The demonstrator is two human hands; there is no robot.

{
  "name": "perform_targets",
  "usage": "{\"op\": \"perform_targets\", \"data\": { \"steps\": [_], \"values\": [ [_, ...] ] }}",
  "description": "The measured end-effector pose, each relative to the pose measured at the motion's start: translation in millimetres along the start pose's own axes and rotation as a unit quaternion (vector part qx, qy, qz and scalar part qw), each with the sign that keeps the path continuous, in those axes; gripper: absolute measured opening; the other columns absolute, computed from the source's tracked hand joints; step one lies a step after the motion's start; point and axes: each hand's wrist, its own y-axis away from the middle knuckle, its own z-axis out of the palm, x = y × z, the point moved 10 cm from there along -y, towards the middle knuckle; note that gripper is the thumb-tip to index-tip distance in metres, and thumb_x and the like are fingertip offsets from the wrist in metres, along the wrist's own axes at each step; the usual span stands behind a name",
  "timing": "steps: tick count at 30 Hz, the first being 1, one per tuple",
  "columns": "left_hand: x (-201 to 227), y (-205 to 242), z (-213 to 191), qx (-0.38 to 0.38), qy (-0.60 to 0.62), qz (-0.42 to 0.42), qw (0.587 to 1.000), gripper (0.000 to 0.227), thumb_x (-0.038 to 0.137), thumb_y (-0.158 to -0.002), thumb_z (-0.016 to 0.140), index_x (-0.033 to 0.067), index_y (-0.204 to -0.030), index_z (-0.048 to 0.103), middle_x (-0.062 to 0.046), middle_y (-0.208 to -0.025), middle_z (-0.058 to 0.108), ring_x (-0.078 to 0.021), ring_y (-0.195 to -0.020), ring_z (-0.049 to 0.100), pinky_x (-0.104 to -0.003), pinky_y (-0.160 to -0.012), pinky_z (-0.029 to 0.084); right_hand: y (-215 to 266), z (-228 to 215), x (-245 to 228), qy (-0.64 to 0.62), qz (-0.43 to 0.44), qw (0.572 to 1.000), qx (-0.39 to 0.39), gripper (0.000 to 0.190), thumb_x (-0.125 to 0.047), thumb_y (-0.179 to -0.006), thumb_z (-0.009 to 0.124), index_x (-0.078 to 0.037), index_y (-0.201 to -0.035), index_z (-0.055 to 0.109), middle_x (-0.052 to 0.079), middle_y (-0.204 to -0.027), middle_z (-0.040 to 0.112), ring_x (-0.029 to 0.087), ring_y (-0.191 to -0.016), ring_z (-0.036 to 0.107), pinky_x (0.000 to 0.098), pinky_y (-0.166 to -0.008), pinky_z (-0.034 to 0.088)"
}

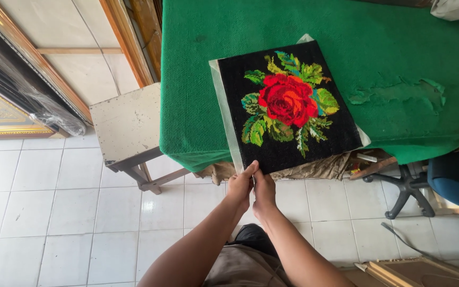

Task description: Trimming the excess white borders of a floral artwork using a utility knife on a workshop table.

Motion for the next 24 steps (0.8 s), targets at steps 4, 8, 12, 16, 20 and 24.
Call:
{"op": "perform_targets", "data": {
  "steps": [4, 8, 12, 16, 20, 24],
  "values": [
    [-2.6, 2.5, 0.1, -0.004, 0.019, 0.001, 1.0, 0.096, 0.061, -0.07, 0.059, 0.0058, -0.137, 0.018, -0.017, -0.144, 0.014, -0.0384, -0.13, 0.017, -0.054, -0.106, 0.01, 34.2, 8.0, -27.5, -0.007, 0.019, 1.0, 0.004, 0.031, -0.034, -0.073, 0.066, -0.009, -0.091, 0.065, 0.005, -0.079, 0.061, 0.016, -0.072, 0.05, 0.0286, -0.063, 0.039],
    [3.4, 2.0, -1.6, -0.012, 0.046, 0.007, 0.999, 0.096, 0.065, -0.072, 0.054, 0.0079, -0.138, 0.015, -0.016, -0.145, 0.013, -0.0371, -0.132, 0.014, -0.053, -0.107, 0.007, 24.2, 7.0, -22.9, 0.015, 0.019, 0.999, -0.037, 0.026, -0.033, -0.076, 0.063, -0.009, -0.085, 0.062, 0.002, -0.071, 0.056, 0.014, -0.066, 0.05, 0.0262, -0.056, 0.036],
    [10.2, 4.2, -20.4, -0.021, 0.062, 0.02, 0.998, 0.096, 0.068, -0.073, 0.05, 0.01, -0.139, 0.013, -0.015, -0.146, 0.011, -0.0359, -0.133, 0.011, -0.052, -0.108, 0.005, 25.7, 27.9, -14.9, 0.001, 0.08, 0.97, -0.23, 0.023, -0.033, -0.076, 0.064, -0.013, -0.081, 0.055, 0.005, -0.065, 0.058, 0.017, -0.059, 0.055, 0.0282, -0.056, 0.043],
    [14.0, 13.5, -21.0, -0.025, 0.071, 0.025, 0.997, 0.096, 0.071, -0.073, 0.047, 0.0114, -0.14, 0.012, -0.015, -0.146, 0.009, -0.0351, -0.134, 0.009, -0.051, -0.108, 0.003, 10.8, 9.2, 0.6, -0.032, 0.113, 0.96, -0.255, 0.021, -0.022, -0.072, 0.066, -0.016, -0.088, 0.053, -0.002, -0.075, 0.054, 0.014, -0.065, 0.052, 0.0358, -0.067, 0.047],
    [-5.8, 8.8, -18.7, -0.033, 0.056, 0.036, 0.997, 0.088, 0.049, -0.074, 0.065, 0.007, -0.135, 0.019, -0.017, -0.138, 0.022, -0.0364, -0.127, 0.026, -0.055, -0.105, 0.013, 11.4, -4.8, -8.3, -0.069, 0.099, 0.976, -0.182, 0.023, -0.016, -0.073, 0.071, -0.009, -0.083, 0.051, -0.006, -0.064, 0.038, 0.006, -0.05, 0.042, 0.0319, -0.061, 0.048],
    [-17.9, -8.8, -27.4, 0.065, -0.033, 0.048, 0.996, 0.072, 0.038, -0.07, 0.078, 0.0061, -0.125, 0.044, -0.013, -0.125, 0.048, -0.0339, -0.116, 0.046, -0.052, -0.098, 0.03, 50.3, -10.0, -62.6, -0.056, 0.093, 0.991, -0.073, 0.031, -0.025, -0.073, 0.073, -0.004, -0.085, 0.052, -0.003, -0.073, 0.046, 0.006, -0.054, 0.038, 0.0264, -0.057, 0.048]
  ]
}}
